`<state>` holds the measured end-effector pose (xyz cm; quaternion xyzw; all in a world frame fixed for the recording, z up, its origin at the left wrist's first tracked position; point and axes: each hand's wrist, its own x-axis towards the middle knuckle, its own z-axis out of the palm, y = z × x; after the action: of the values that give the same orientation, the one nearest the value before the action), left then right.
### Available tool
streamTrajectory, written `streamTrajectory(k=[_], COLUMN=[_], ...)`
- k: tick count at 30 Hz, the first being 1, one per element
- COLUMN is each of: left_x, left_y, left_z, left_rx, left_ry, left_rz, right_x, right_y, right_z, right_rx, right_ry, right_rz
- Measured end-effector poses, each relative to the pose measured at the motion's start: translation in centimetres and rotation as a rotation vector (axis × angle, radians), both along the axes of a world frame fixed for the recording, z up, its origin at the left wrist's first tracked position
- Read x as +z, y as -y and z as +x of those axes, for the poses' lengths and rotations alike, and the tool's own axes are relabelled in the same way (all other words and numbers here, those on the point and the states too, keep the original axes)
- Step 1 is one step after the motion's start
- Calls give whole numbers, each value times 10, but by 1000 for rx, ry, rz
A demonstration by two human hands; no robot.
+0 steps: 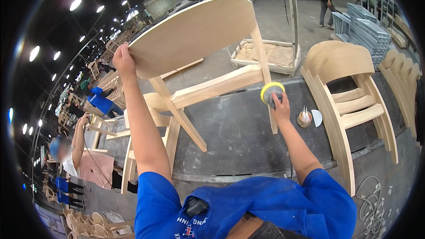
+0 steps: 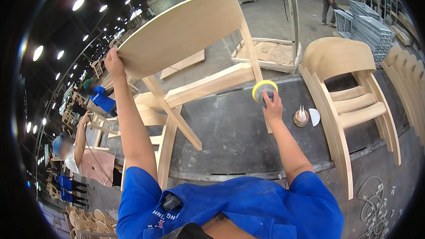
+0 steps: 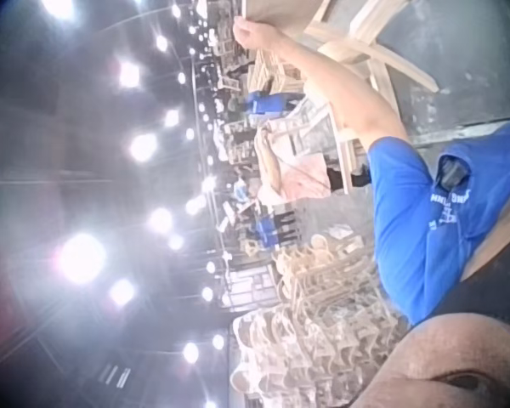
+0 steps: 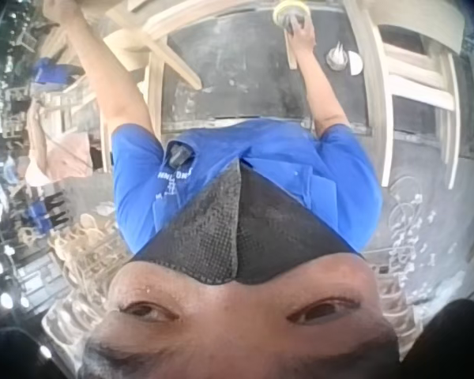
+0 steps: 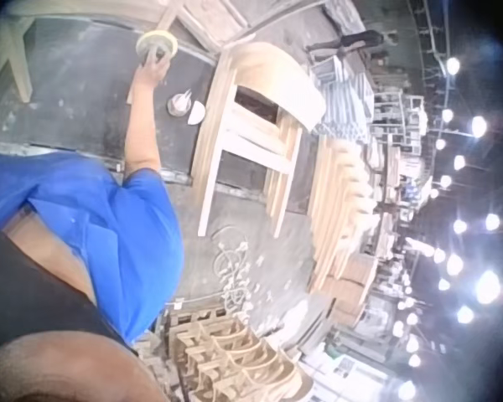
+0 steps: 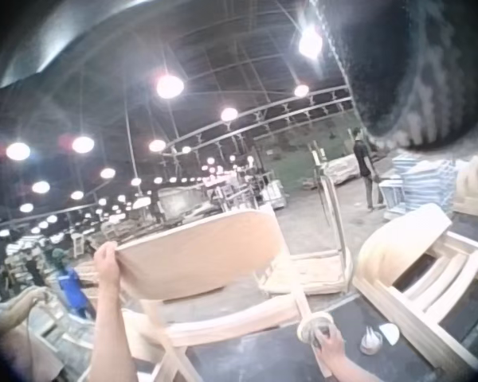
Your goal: The person uses a handheld orbital sander to smooth the surfaces of unfinished wooden chairs. They repeatedly reposition the chairs to access different parts, including the legs, seat, and backrest, while other workers perform similar tasks in the background.
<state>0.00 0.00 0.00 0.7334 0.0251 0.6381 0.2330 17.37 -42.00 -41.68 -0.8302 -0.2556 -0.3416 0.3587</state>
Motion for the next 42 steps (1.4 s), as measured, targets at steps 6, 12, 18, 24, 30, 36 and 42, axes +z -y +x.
streamTrajectory(k=[6,12,18,24,30,36,42], left_x=[0,-2,12,8,7,2,6], left_y=[16,42,106,251,275,266,251], left_z=[-5,-26,-68,0,36,43,25], left_rx=[76,101,333,432,566,487,443], left_ry=[124,186,-5,-153,-266,-140,-34], left_rz=[66,166,215,627,598,562,609], right_x=[-66,-91,-109,-120,-137,-137,-140], right_y=[45,138,219,240,242,252,251], right_z=[-36,-89,-101,-94,-94,-88,-85], right_rx=[89,69,-116,-217,-173,-197,-137], right_ry=[-159,-605,-810,-875,-825,-812,-799], right_rz=[-165,-195,-360,-458,-444,-398,-359])
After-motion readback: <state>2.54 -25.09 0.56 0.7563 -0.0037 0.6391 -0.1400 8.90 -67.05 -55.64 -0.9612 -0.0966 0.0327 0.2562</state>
